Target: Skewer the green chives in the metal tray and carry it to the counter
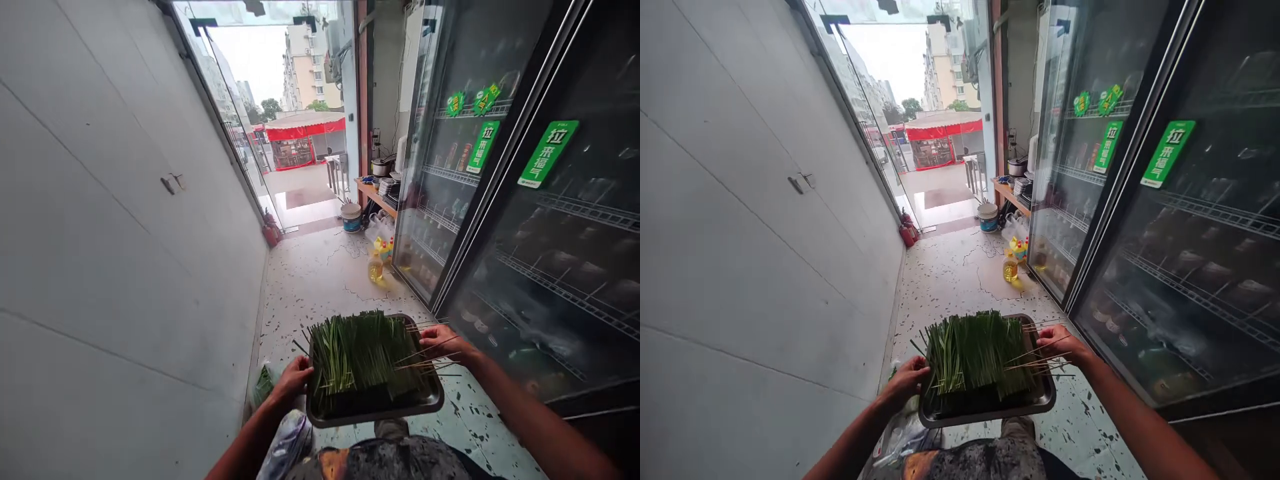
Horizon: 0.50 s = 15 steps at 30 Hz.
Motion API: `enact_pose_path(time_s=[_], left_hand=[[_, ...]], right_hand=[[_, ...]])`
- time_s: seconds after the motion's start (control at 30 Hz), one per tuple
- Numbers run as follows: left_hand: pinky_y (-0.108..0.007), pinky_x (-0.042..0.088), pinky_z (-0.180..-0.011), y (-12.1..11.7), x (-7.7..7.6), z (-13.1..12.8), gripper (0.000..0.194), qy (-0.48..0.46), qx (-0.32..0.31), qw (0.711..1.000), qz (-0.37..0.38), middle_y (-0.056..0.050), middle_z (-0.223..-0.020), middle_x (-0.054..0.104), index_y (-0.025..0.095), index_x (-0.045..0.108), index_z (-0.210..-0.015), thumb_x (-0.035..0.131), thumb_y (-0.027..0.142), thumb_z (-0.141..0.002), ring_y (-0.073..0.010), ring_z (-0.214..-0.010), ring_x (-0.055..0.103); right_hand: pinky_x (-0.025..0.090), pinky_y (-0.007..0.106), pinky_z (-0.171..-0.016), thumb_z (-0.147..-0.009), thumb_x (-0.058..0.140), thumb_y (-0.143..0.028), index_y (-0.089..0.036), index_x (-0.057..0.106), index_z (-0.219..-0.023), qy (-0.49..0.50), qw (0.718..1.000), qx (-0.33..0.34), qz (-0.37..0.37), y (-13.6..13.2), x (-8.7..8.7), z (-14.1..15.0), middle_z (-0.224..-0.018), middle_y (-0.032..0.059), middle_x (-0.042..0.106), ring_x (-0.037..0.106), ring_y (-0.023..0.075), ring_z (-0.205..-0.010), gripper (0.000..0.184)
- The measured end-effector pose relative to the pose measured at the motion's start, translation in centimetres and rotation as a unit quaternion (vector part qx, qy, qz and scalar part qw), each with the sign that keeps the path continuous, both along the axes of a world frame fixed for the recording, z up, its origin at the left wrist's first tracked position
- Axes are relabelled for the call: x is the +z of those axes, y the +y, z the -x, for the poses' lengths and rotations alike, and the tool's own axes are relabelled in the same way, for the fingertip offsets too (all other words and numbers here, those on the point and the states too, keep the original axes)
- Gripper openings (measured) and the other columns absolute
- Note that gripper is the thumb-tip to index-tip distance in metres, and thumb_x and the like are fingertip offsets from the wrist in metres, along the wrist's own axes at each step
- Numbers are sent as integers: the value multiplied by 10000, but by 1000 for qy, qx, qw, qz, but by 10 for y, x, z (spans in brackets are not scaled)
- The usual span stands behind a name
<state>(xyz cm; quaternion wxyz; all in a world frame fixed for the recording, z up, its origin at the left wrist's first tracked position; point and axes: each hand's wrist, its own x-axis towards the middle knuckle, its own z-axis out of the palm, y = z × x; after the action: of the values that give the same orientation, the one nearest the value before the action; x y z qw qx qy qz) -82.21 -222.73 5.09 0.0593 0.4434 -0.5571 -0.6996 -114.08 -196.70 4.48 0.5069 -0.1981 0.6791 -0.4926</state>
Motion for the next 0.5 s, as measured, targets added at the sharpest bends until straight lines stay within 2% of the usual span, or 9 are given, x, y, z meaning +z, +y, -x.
enact_pose_path(time_s=[0.13, 0.33, 0.5], left_hand=[[-234, 416, -550, -102, -1, 103, 439, 0, -2, 1000, 13, 57, -624, 498, 192, 413, -679, 756, 402, -502, -100, -596, 480], [-207, 363, -472, -247, 16, 243, 484, 62, 20, 997, 28, 49, -587, 550, 195, 441, -770, 747, 505, -559, -101, -499, 499], [-221, 425, -486, -376, 6, 358, 489, 135, 98, 986, 18, 33, -654, 623, 212, 452, -950, 730, 469, -640, -152, -561, 611]], right_hand=[[297, 211, -450, -476, 811, -467, -136, 533, -628, 2, 1000, 19, 13, -114, -2, 116, -501, -56, 462, 398, 47, -439, 458], [289, 193, -426, -438, 845, -373, -130, 522, -568, -9, 998, 42, 34, -300, 19, 277, -460, -63, 453, 391, 37, -415, 425], [323, 192, -432, -460, 839, -377, -133, 542, -610, -27, 997, 63, 43, -449, 20, 397, -476, -63, 472, 412, 43, -419, 412]])
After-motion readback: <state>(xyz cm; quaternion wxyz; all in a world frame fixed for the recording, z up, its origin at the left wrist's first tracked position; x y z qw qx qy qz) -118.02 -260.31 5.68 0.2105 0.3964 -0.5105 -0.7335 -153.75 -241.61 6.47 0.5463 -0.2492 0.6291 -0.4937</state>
